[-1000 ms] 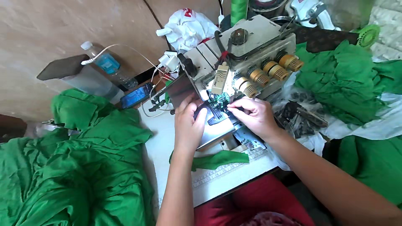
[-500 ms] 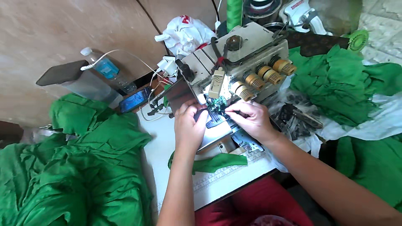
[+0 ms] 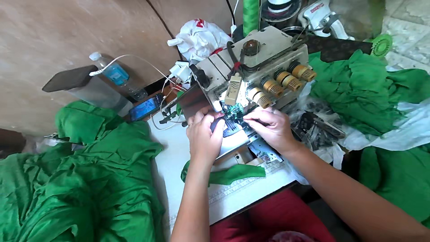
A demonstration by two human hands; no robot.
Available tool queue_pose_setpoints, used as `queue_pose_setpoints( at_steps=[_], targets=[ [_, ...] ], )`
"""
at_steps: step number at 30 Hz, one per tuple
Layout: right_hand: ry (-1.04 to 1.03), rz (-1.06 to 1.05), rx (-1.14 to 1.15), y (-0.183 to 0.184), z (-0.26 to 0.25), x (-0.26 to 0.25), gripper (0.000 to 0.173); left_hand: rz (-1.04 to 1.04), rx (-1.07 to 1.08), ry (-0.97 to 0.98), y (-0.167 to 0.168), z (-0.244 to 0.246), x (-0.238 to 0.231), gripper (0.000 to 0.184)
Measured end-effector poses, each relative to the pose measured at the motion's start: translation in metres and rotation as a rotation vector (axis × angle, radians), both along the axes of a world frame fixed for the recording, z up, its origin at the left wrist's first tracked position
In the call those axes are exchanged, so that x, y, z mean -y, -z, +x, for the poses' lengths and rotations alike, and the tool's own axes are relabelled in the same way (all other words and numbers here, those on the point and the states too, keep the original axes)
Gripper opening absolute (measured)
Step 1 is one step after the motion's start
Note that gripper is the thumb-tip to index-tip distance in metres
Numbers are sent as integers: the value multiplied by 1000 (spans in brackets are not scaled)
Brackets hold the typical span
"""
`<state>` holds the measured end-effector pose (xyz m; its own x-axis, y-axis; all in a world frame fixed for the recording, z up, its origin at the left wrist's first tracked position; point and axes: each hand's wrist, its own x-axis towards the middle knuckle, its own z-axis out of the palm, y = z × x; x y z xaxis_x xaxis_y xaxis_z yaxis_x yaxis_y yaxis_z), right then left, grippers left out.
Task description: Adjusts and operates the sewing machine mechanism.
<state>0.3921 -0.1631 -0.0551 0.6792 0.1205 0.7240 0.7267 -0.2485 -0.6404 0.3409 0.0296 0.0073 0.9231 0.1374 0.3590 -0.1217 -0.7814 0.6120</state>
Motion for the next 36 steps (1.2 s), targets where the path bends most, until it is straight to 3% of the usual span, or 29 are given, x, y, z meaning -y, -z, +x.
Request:
queue_pose_setpoints(
  at_steps=[5, 18, 25, 33, 36],
  targets=[
    [-12, 13, -94, 2, -1, -8, 11, 27, -39, 20, -3, 1, 0, 20],
    [2, 70, -75, 3, 2, -19, 9, -11, -141, 5, -13, 5, 2, 17],
    [-6, 68, -88, 3, 2, -19, 10, 8, -120, -34, -14, 7, 5, 24],
    [267, -335, 258, -10, -4, -4, 14, 100, -24, -75, -15, -4, -11, 24],
    [348, -428, 285, -11, -5, 7, 15, -43, -10, -110, -20, -24, -41, 28]
  ],
)
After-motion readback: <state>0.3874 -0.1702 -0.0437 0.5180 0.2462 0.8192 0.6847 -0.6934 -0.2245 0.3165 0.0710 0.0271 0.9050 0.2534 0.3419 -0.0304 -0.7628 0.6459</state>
